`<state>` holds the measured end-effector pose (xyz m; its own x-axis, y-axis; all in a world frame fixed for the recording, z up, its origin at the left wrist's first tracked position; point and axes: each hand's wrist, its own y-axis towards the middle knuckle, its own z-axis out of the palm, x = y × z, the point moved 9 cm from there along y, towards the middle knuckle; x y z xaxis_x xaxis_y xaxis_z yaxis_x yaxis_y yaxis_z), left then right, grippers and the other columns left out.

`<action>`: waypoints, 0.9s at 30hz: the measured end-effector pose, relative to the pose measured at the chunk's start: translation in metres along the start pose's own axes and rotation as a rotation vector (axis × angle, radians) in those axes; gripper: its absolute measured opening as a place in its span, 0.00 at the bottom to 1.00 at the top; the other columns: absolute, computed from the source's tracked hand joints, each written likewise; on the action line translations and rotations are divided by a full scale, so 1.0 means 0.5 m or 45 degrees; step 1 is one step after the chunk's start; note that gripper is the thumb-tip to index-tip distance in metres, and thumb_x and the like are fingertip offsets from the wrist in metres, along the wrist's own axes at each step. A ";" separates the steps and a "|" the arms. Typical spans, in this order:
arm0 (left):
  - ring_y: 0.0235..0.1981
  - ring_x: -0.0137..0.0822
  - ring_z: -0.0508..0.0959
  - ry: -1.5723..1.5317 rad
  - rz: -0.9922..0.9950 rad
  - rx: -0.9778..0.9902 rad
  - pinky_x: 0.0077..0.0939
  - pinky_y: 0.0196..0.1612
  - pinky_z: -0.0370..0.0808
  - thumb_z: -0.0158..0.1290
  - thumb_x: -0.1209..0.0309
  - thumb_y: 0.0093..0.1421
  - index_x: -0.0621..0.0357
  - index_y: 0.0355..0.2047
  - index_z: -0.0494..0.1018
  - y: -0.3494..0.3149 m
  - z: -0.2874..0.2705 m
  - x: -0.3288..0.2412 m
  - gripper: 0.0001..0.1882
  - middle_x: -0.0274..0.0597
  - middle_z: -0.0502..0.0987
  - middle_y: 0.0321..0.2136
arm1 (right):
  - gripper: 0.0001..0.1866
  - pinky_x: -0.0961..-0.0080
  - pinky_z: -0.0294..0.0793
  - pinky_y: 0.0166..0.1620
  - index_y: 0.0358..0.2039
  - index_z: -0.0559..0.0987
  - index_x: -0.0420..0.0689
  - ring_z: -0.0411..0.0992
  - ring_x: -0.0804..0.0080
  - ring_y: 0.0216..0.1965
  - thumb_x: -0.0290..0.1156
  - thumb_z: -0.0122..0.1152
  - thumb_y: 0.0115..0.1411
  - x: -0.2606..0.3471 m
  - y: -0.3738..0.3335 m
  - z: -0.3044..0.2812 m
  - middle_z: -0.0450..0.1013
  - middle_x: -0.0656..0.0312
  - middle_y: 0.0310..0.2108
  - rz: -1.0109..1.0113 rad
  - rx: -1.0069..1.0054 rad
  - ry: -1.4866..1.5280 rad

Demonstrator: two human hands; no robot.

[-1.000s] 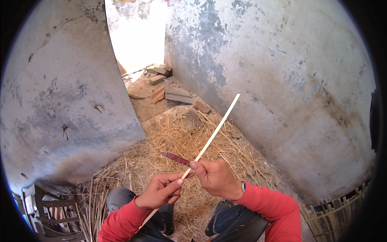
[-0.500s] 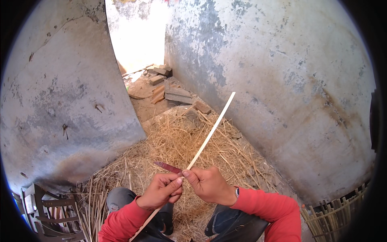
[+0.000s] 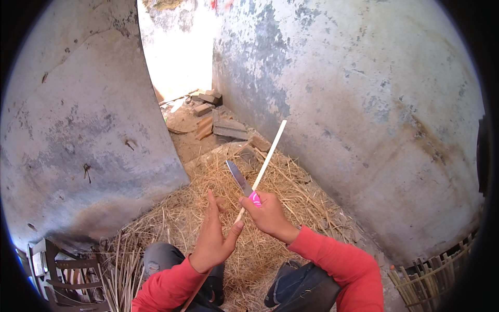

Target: The person strips bark or shavings from a long thin piece of wood using a small knife, working their way down the length of the wood.

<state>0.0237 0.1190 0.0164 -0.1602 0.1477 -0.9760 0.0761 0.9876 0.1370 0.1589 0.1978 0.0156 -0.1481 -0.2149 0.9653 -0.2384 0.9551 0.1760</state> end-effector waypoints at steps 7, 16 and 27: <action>0.46 0.42 0.77 0.803 1.059 -0.029 0.41 0.51 0.70 0.68 0.65 0.54 0.55 0.52 0.79 -0.089 0.188 -0.158 0.25 0.39 0.77 0.47 | 0.17 0.72 0.62 0.23 0.23 0.76 0.41 0.62 0.82 0.18 0.38 0.64 0.65 -0.091 0.019 0.073 0.68 0.71 0.15 0.206 -0.055 -0.076; 0.43 0.45 0.78 0.098 1.026 0.290 0.37 0.47 0.78 0.58 0.83 0.48 0.63 0.50 0.77 -0.141 0.290 -0.127 0.25 0.44 0.77 0.40 | 0.18 0.60 0.67 0.25 0.24 0.77 0.38 0.71 0.57 0.17 0.39 0.63 0.63 -0.004 0.025 0.104 0.71 0.51 0.16 -0.156 0.012 -0.315; 0.37 0.41 0.82 0.749 0.783 -0.213 0.32 0.40 0.77 0.67 0.70 0.56 0.61 0.54 0.77 -0.019 0.011 -0.139 0.25 0.47 0.81 0.36 | 0.19 0.69 0.62 0.21 0.24 0.76 0.40 0.63 0.75 0.15 0.40 0.63 0.67 0.045 0.069 -0.057 0.68 0.63 0.13 -0.193 -0.152 -0.217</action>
<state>0.0393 0.0992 0.0820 -0.6246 0.6154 -0.4807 0.1778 0.7115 0.6798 0.1746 0.2317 0.0491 -0.2810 -0.3792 0.8816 -0.1570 0.9244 0.3476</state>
